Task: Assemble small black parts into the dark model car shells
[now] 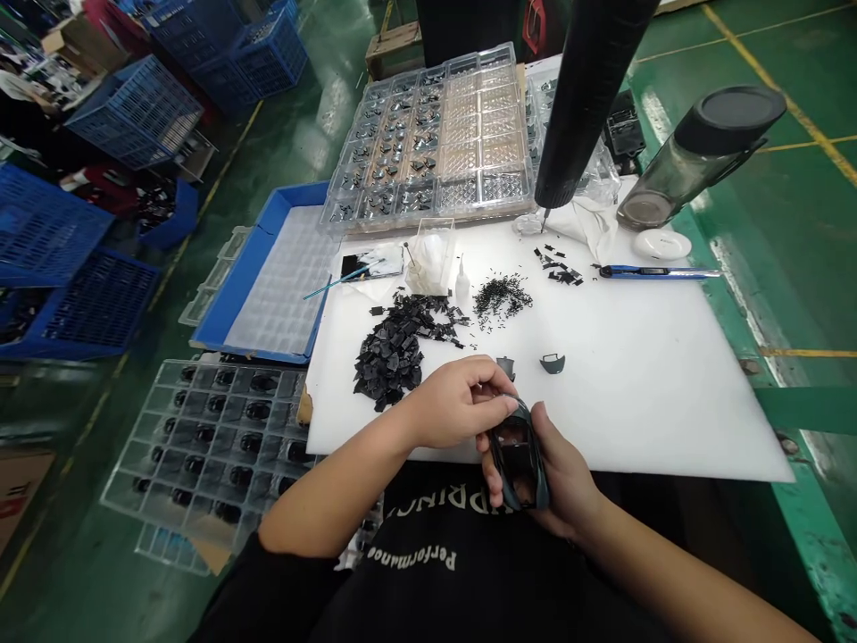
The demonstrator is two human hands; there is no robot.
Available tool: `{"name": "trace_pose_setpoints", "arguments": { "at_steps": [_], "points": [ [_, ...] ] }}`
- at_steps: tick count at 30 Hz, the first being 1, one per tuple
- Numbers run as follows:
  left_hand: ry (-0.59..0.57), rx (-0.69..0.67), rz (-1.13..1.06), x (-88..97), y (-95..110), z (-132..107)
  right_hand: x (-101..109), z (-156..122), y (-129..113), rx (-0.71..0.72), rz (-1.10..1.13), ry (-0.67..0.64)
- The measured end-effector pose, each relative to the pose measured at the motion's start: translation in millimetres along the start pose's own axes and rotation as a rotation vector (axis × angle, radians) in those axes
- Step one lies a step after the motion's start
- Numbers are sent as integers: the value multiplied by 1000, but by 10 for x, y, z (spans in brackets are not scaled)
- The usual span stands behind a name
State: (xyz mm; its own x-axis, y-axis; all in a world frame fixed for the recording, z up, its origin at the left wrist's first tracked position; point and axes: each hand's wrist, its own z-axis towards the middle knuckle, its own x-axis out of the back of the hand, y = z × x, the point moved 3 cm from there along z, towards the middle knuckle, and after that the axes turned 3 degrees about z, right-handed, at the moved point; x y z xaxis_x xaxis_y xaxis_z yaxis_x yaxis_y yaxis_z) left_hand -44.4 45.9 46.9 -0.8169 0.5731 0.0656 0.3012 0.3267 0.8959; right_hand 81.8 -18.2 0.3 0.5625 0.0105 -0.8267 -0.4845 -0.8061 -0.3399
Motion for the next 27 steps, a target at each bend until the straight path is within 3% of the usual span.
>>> {"name": "trace_pose_setpoints", "arguments": {
  "at_steps": [8, 10, 14, 16, 22, 27],
  "points": [
    [90, -23, 68, 9, -50, 9, -13, 13, -45, 20, 30, -32],
    [227, -98, 132, 62, -104, -34, 2, 28, -55, 37, 48, -55],
    [650, -335, 240, 144, -251, -254, 26, 69, -119, 148, 136, -63],
    [742, -441, 218, 106, -350, -366, 25, 91, -151, 190, 142, -79],
    [720, -496, 209, -99, -668, -455, 36, 141, -175, 231, 95, -118],
    [734, -471, 194, -98, -770, -410, 47, 164, -173, 244, 101, -113]
  ]
}}
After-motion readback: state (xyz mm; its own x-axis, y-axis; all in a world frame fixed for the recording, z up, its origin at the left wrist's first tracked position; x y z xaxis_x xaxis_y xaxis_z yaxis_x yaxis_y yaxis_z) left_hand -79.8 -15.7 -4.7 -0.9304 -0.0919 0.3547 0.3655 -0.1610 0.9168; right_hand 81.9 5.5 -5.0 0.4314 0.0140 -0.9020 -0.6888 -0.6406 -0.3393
